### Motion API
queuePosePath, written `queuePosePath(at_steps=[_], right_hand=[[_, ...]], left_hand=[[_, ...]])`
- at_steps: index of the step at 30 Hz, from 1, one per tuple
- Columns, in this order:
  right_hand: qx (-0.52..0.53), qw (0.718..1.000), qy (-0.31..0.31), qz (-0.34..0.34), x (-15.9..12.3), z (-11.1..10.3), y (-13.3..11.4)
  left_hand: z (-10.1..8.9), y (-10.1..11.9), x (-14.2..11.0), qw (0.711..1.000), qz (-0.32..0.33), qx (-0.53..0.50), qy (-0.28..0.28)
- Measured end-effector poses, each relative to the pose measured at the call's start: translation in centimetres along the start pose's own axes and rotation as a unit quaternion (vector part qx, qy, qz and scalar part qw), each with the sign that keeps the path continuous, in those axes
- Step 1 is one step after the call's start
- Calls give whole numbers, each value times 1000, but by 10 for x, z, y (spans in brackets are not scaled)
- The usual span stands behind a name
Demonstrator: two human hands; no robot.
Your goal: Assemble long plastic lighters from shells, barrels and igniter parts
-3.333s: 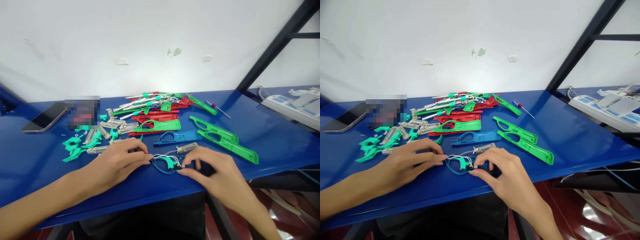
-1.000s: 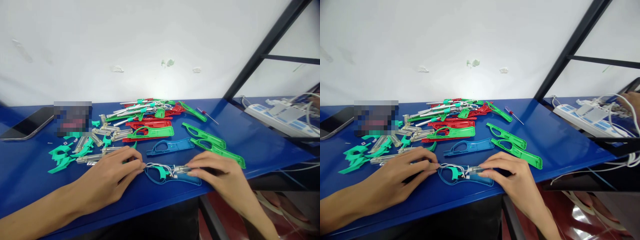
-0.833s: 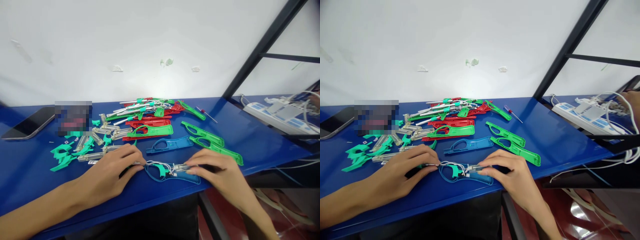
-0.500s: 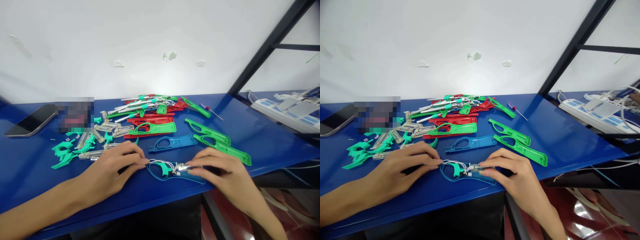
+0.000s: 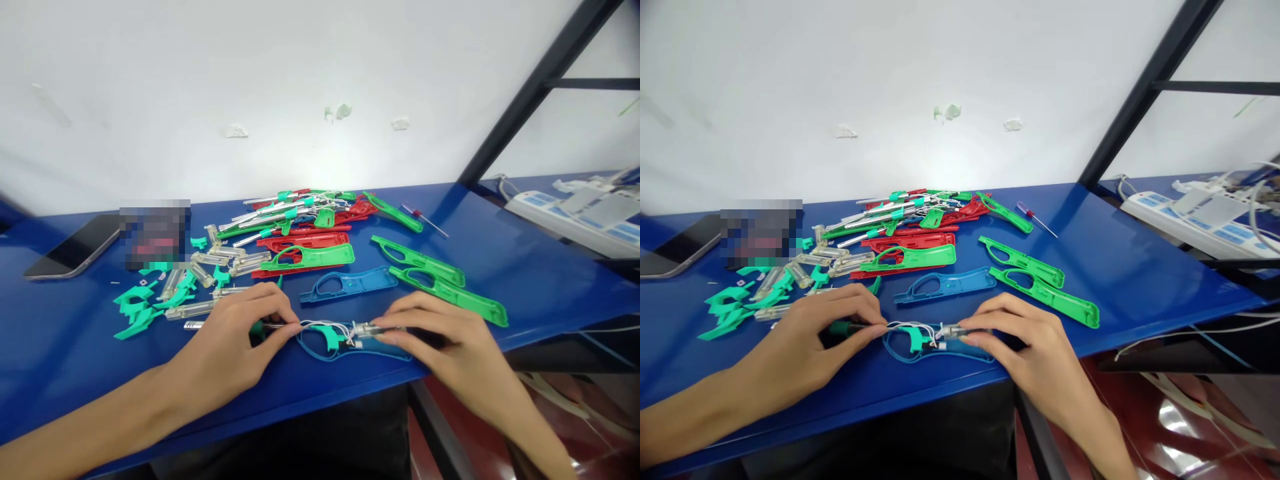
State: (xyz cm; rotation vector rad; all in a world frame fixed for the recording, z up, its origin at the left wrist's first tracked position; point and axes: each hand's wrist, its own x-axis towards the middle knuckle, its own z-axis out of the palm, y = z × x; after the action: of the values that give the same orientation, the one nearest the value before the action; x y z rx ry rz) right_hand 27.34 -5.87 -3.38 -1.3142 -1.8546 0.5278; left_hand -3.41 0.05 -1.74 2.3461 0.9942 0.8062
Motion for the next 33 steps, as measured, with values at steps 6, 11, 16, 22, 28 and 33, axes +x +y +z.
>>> queuePosePath(at_steps=[6, 11, 16, 22, 28, 33], right_hand=[[4, 1000, -1, -6, 0, 1, 0], [6, 1000, -1, -5, 0, 3, -1], [-6, 1000, -6, -9, 1, 4, -3], [-7, 1000, -4, -9, 1, 4, -2], [-6, 1000, -11, 3, -1, 1, -3], [-3, 1000, -23, 8, 0, -1, -3]], left_hand=[[3, -4, 3, 1000, -1, -11, -9], [6, -2, 0, 999, 9, 25, -28], [7, 3, 0, 997, 17, 33, -67], [9, 3, -2, 998, 30, 32, -53], [10, -1, -5, 994, 99, 39, -34], [10, -1, -6, 989, 132, 54, -41]])
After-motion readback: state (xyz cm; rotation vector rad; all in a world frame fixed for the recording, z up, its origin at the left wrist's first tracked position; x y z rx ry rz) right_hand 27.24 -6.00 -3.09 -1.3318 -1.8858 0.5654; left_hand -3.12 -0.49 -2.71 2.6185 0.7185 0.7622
